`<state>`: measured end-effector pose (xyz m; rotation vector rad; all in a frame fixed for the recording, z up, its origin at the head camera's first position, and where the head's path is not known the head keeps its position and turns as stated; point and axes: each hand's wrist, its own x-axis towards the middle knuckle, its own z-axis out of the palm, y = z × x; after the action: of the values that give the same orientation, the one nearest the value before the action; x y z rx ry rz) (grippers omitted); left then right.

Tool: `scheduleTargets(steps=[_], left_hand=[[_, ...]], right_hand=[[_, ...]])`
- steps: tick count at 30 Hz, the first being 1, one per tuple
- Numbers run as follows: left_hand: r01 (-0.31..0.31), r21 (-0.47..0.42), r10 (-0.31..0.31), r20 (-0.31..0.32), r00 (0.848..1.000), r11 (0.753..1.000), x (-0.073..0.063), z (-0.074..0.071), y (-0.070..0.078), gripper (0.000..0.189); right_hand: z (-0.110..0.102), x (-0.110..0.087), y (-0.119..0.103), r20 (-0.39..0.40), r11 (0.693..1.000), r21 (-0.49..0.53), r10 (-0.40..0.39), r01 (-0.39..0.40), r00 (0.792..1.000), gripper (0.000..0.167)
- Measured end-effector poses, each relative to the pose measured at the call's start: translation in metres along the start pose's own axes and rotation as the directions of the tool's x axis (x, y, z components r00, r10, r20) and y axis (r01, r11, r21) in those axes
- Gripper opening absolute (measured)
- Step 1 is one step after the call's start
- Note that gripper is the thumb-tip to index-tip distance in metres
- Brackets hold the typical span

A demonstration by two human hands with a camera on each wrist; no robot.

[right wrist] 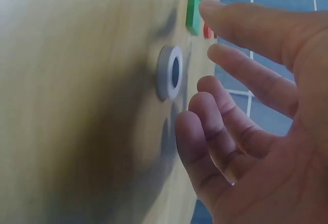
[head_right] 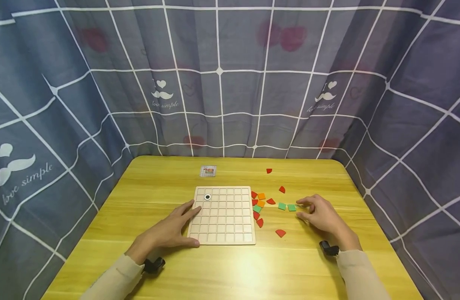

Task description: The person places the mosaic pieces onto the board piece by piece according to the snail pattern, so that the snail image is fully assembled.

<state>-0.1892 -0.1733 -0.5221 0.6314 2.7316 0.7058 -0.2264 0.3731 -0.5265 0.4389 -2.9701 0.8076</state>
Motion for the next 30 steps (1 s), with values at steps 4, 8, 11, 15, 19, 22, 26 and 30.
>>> scheduleTargets(steps=[4,8,11,15,19,22,26,30], left_hand=[[-0.002,0.003,0.002,0.003,1.0,1.0,0.001,0.0,-0.001,0.122],[0.001,0.004,-0.001,0.009,1.0,1.0,0.001,-0.001,-0.001,0.122],[0.002,0.006,-0.002,0.01,1.0,1.0,0.001,-0.002,0.0,0.122],[0.0,0.012,0.0,0.008,1.0,1.0,0.001,-0.003,-0.001,0.122],[-0.005,0.01,0.005,0.009,1.0,1.0,0.001,-0.003,-0.001,0.121],[-0.011,0.006,0.011,0.012,1.0,1.0,0.001,-0.003,-0.001,0.121],[-0.02,0.006,0.02,0.015,1.0,1.0,0.002,-0.003,-0.001,0.12],[-0.027,0.011,0.026,0.017,1.0,1.0,0.002,-0.004,0.001,0.121]], right_hand=[[-0.003,-0.007,0.006,0.019,1.0,0.018,0.018,-0.019,1.0,0.042],[-0.005,-0.013,0.011,0.053,0.996,0.064,0.051,-0.054,0.997,0.044],[-0.006,-0.016,0.013,0.074,0.991,0.106,0.074,-0.081,0.995,0.037],[-0.007,-0.018,0.015,0.086,0.987,0.128,0.092,-0.102,0.992,0.024],[-0.007,-0.019,0.017,0.09,0.988,0.115,0.096,-0.106,0.991,0.018],[-0.005,-0.019,0.018,0.088,0.988,0.116,0.092,-0.102,0.992,0.017],[-0.003,-0.019,0.018,0.078,0.988,0.123,0.081,-0.09,0.994,0.016],[-0.002,-0.018,0.017,0.066,0.99,0.121,0.065,-0.072,0.996,0.014]])
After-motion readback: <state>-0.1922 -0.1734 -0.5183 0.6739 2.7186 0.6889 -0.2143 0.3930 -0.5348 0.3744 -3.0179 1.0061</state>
